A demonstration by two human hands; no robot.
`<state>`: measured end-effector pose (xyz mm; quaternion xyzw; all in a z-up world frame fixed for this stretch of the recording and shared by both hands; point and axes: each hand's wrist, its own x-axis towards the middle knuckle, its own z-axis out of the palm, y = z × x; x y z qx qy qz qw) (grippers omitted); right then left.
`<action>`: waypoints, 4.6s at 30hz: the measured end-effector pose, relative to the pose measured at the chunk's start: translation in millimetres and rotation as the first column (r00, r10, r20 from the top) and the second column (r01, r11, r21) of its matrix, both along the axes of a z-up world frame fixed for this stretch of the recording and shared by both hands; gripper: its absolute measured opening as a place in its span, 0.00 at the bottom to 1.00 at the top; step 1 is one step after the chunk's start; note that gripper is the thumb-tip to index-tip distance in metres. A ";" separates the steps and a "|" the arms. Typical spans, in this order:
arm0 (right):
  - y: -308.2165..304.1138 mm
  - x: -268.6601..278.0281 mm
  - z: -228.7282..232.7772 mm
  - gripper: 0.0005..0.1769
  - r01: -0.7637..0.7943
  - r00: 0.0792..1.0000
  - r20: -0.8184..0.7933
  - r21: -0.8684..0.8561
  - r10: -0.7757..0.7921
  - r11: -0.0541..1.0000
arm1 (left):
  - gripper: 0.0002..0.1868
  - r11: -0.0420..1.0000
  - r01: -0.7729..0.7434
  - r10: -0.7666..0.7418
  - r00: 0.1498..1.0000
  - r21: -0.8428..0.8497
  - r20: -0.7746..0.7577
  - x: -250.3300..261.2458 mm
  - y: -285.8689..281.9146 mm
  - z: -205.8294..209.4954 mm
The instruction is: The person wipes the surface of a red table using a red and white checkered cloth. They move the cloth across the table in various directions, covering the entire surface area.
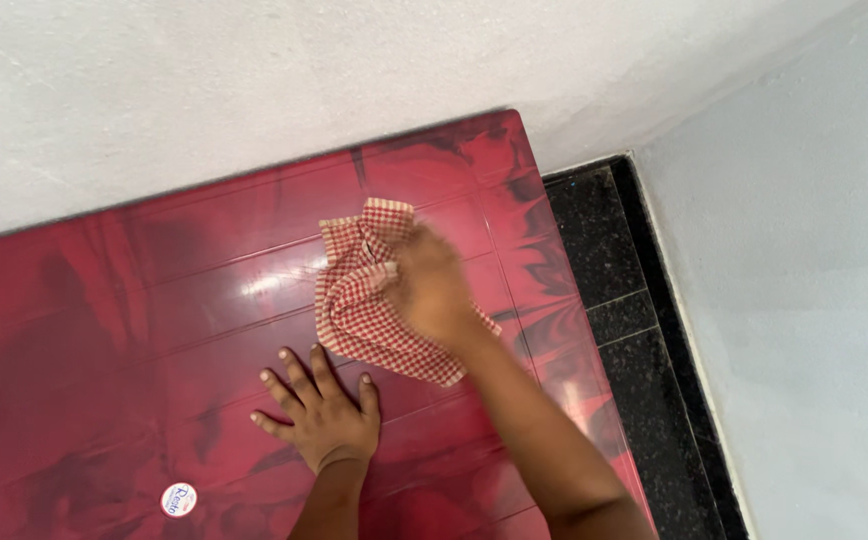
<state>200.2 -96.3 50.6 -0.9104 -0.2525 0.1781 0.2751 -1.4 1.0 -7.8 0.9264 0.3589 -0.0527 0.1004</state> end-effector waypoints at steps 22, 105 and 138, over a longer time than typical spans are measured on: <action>-70.1 80.0 -54.0 0.41 0.323 0.894 0.374 -0.159 -0.246 0.933 | 0.45 1.000 0.010 -0.010 1.000 0.005 0.011 0.6 -2.7 2.6; -115.1 -137.7 -38.0 0.35 0.646 0.733 0.378 -0.127 -0.565 0.753 | 0.48 0.998 0.049 -0.051 0.998 -0.047 -0.036 0.2 -5.3 16.7; -125.9 -141.9 -52.8 0.37 0.756 0.640 0.354 -0.130 -0.682 0.641 | 0.50 0.994 0.051 -0.057 0.997 -0.100 -0.060 2.2 -7.8 22.2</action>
